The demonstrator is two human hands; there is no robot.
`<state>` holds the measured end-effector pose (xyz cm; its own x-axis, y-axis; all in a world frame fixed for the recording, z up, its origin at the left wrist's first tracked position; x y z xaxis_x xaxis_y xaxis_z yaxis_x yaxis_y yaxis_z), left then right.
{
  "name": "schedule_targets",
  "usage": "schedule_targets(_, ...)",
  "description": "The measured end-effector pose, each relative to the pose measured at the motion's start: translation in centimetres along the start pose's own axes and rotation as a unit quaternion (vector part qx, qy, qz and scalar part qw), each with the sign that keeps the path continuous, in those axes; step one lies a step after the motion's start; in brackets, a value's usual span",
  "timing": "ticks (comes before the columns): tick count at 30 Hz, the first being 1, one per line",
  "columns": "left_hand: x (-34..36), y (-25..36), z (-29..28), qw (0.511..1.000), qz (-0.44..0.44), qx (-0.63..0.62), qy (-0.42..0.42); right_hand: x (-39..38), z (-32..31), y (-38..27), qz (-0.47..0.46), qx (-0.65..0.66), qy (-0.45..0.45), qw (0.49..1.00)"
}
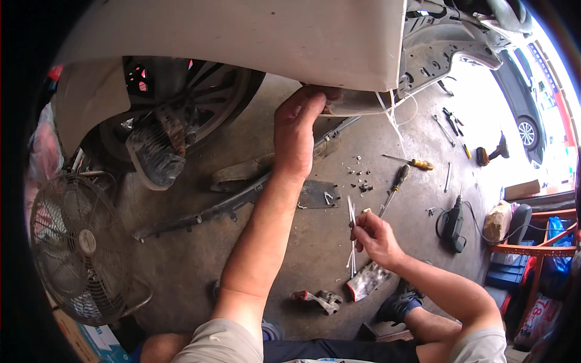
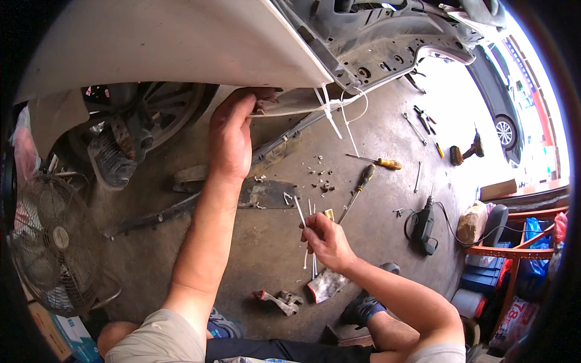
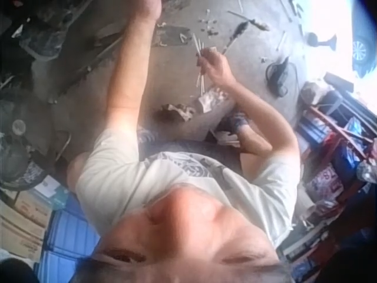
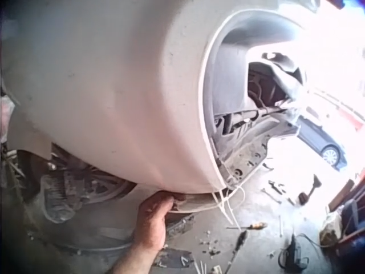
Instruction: The recorder is using zip ties to secure a loose or broken fairing panel on a motorcycle.
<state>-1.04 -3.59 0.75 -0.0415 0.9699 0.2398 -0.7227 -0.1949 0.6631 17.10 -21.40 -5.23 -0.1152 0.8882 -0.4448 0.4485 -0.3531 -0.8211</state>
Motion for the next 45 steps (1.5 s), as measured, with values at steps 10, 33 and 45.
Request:
schedule_targets(10,-0.2,-0.3,-0.1,1.0,-0.026,-0.005,0.01,1.0,-2.8,-14.7,-0.144,0.15,0.006,0.978)
schedule_targets(33,0.1,-0.3,-0.4,0.995,-0.071,-0.07,-0.014,4.1,-2.0,-16.7,-0.078,0.243,-0.045,0.966)
schedule_targets(45,0.2,-0.2,-0.7,0.995,-0.076,-0.052,-0.043,4.1,-2.4,-16.6,-0.06,0.244,-0.034,0.967)
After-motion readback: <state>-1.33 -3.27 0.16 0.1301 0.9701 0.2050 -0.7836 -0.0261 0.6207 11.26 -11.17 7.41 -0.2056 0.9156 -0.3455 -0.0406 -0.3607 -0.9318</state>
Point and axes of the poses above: each hand's wrist, its own x-axis towards the middle knuckle, its own z-axis out of the palm, y = z × x, the point moved 1 cm from there along x, towards the middle knuckle, and after that the axes turned 8 degrees about -x, right-handed, at the moved point
